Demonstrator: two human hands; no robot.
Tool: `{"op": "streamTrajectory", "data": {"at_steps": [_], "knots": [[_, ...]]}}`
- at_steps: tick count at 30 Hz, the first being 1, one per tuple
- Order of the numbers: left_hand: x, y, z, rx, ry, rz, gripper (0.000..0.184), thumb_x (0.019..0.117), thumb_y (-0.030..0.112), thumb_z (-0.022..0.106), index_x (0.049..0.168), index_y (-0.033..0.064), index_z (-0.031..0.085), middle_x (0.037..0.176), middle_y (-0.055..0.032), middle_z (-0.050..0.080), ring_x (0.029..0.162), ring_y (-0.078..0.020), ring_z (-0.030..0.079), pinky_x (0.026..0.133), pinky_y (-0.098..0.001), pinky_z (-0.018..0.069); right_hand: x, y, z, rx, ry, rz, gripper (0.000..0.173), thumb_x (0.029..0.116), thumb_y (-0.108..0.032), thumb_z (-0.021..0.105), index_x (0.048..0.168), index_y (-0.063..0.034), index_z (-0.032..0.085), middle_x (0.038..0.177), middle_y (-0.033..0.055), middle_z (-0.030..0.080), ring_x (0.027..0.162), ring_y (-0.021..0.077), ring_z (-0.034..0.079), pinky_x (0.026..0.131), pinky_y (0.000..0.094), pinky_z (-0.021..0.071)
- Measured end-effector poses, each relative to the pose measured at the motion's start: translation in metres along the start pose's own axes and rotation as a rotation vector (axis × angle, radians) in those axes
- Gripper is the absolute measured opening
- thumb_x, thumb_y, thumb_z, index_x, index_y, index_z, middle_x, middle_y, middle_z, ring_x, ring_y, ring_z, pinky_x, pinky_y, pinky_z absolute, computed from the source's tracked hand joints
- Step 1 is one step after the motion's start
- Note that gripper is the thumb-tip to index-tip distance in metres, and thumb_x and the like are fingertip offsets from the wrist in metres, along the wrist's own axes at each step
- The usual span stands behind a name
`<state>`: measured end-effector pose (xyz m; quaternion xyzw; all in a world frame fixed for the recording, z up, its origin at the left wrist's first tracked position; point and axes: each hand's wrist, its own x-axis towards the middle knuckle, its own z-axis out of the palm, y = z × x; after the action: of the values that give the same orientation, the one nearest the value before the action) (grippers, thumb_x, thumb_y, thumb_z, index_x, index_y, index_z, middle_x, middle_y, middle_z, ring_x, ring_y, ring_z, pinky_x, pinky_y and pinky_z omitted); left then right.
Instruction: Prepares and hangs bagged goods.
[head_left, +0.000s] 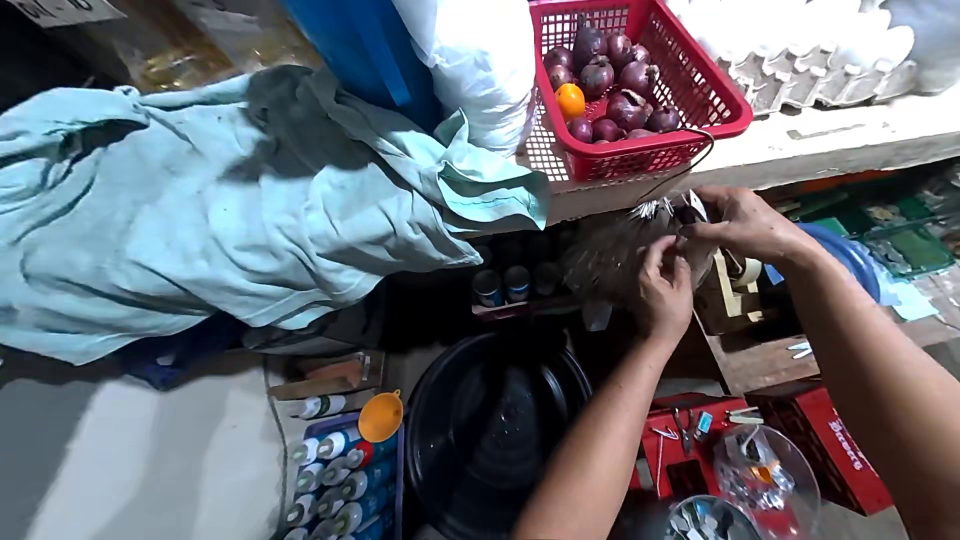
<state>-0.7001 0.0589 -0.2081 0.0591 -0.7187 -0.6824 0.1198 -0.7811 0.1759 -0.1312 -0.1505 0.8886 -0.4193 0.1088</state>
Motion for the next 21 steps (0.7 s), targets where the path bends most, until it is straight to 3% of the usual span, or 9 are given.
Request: {"op": "streamTrajectory", "data": {"at_steps": [2, 5, 8, 11, 14, 19, 21], "knots": [[0.008, -0.004, -0.001, 0.033, 0.039, -0.023, 0.038, 0.0941, 0.002, 0.065, 0.132, -0.0006, 0.061, 0.116, -0.019, 0.067, 0.093, -0.0245, 0.066, 0.081, -0.0382, 0.0549, 0.0, -0.001, 0.0, -0.043, 0.008, 0.006, 0.025, 0.0866, -0.004, 0.069, 0.112, -0.0034, 0.067, 0.086, 0.0084, 0.067, 0.071, 0.0148, 0.062, 0.066, 0.0392, 0.0522], [0.017, -0.013, 0.002, 0.082, 0.121, 0.014, 0.035, 0.093, 0.003, 0.067, 0.128, 0.0023, 0.063, 0.107, -0.015, 0.069, 0.083, -0.021, 0.066, 0.074, -0.0359, 0.055, 0.002, -0.002, 0.002, -0.056, -0.014, 0.001, 0.035, 0.0845, -0.004, 0.078, 0.118, -0.0044, 0.068, 0.092, 0.01, 0.071, 0.077, 0.0172, 0.067, 0.072, 0.0408, 0.0566], [0.019, -0.016, 0.003, 0.088, 0.137, 0.039, 0.032, 0.0948, 0.005, 0.066, 0.127, 0.003, 0.064, 0.105, -0.0138, 0.069, 0.081, -0.0205, 0.066, 0.073, -0.0362, 0.0552, 0.007, -0.003, 0.004, -0.119, -0.015, 0.038, 0.028, 0.0838, -0.007, 0.082, 0.109, -0.005, 0.071, 0.09, 0.0121, 0.072, 0.078, 0.0225, 0.069, 0.074, 0.0484, 0.0561], [0.019, -0.015, 0.002, 0.099, 0.138, 0.048, 0.034, 0.096, 0.008, 0.068, 0.129, 0.003, 0.064, 0.101, -0.0119, 0.07, 0.075, -0.0179, 0.064, 0.069, -0.0343, 0.0539, 0.012, -0.004, -0.002, -0.209, -0.045, 0.049, 0.023, 0.0873, -0.008, 0.08, 0.108, -0.0038, 0.072, 0.091, 0.0142, 0.071, 0.082, 0.0264, 0.068, 0.078, 0.0544, 0.0537], [0.021, -0.016, 0.0, 0.126, 0.151, 0.066, 0.035, 0.0951, 0.01, 0.07, 0.129, 0.0033, 0.066, 0.102, -0.0118, 0.07, 0.077, -0.0183, 0.063, 0.071, -0.0342, 0.0529, 0.012, -0.005, -0.007, -0.251, -0.06, 0.037, 0.017, 0.0888, -0.008, 0.078, 0.104, -0.0028, 0.071, 0.085, 0.0129, 0.069, 0.076, 0.0246, 0.065, 0.073, 0.0516, 0.0527], [0.017, -0.015, 0.004, 0.248, 0.18, 0.12, 0.039, 0.0911, 0.008, 0.072, 0.13, 0.0027, 0.068, 0.095, -0.01, 0.069, 0.068, -0.0165, 0.058, 0.063, -0.0327, 0.0501, 0.01, -0.013, -0.014, -0.321, -0.074, 0.057, 0.015, 0.0901, -0.01, 0.076, 0.102, -0.0035, 0.069, 0.082, 0.0123, 0.066, 0.075, 0.0263, 0.063, 0.07, 0.0542, 0.0504], [0.013, -0.014, 0.008, 0.272, 0.154, 0.078, 0.039, 0.0916, 0.005, 0.068, 0.131, 0.0016, 0.067, 0.103, -0.014, 0.07, 0.081, -0.0225, 0.065, 0.073, -0.0391, 0.0552, 0.01, -0.013, -0.013, -0.344, -0.067, 0.052, 0.017, 0.0881, -0.012, 0.077, 0.1, -0.0038, 0.069, 0.081, 0.0116, 0.064, 0.074, 0.0266, 0.062, 0.068, 0.0544, 0.049]]}}
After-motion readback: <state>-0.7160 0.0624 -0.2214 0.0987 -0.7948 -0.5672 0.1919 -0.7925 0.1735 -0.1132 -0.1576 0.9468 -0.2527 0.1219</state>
